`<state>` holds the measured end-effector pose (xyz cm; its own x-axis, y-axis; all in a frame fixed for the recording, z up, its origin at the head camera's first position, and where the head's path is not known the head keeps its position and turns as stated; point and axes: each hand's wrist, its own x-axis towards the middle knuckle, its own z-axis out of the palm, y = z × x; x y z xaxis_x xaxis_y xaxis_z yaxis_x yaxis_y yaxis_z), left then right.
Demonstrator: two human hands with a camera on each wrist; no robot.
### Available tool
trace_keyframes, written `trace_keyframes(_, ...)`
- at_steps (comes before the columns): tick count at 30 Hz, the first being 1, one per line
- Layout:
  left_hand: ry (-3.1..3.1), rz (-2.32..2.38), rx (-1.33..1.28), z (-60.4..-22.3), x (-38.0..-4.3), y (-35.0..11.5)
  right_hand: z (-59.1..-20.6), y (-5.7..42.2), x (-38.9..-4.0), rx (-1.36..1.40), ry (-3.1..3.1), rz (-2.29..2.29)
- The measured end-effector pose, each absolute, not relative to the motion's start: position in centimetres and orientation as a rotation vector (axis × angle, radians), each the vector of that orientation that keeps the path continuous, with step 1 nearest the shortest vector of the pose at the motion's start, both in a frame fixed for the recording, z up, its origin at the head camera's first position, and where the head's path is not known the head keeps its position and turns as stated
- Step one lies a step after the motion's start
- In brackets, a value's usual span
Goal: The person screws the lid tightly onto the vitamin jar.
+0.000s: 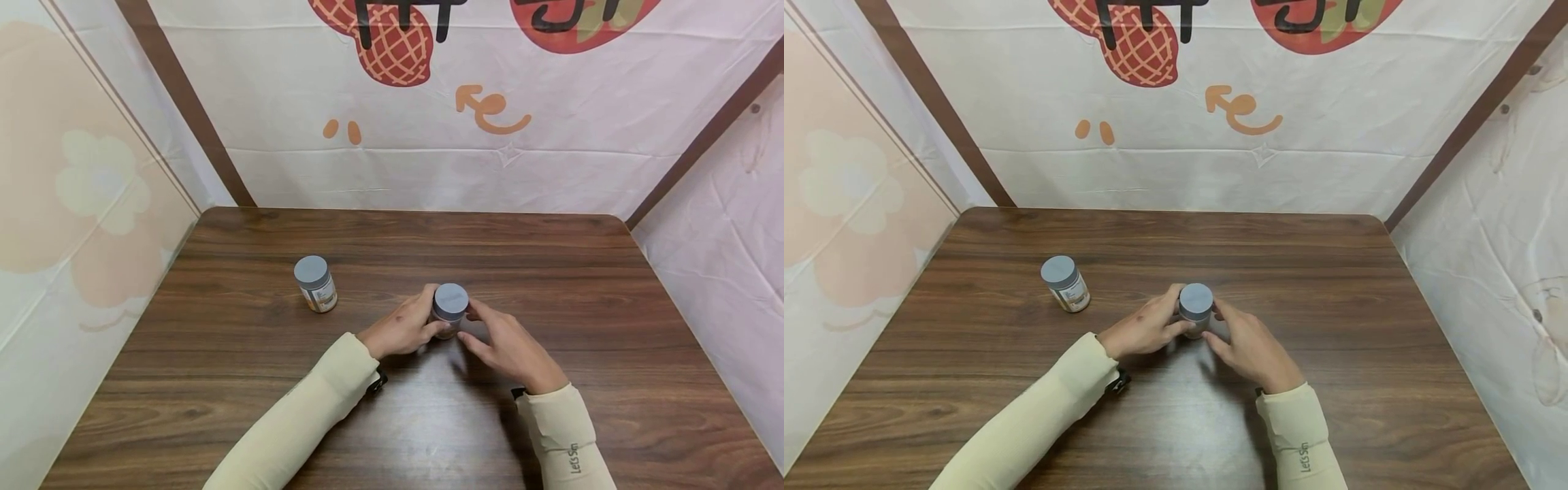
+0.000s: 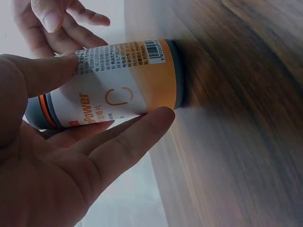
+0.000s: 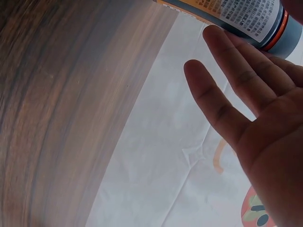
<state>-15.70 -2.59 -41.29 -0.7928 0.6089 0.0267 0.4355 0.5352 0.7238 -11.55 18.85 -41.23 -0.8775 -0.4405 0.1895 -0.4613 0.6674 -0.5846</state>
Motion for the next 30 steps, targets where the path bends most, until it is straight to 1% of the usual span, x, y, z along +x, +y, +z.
trace_keyframes(13,2.514,1.070,0.685,-40.8,-15.9,-0.8,-41.4,19.8,-11.7,0.704,-2.866,1.001)
trace_keyframes(30,2.518,1.092,0.703,-41.0,-16.3,0.6,-41.2,20.7,-11.6,0.648,-2.892,0.968)
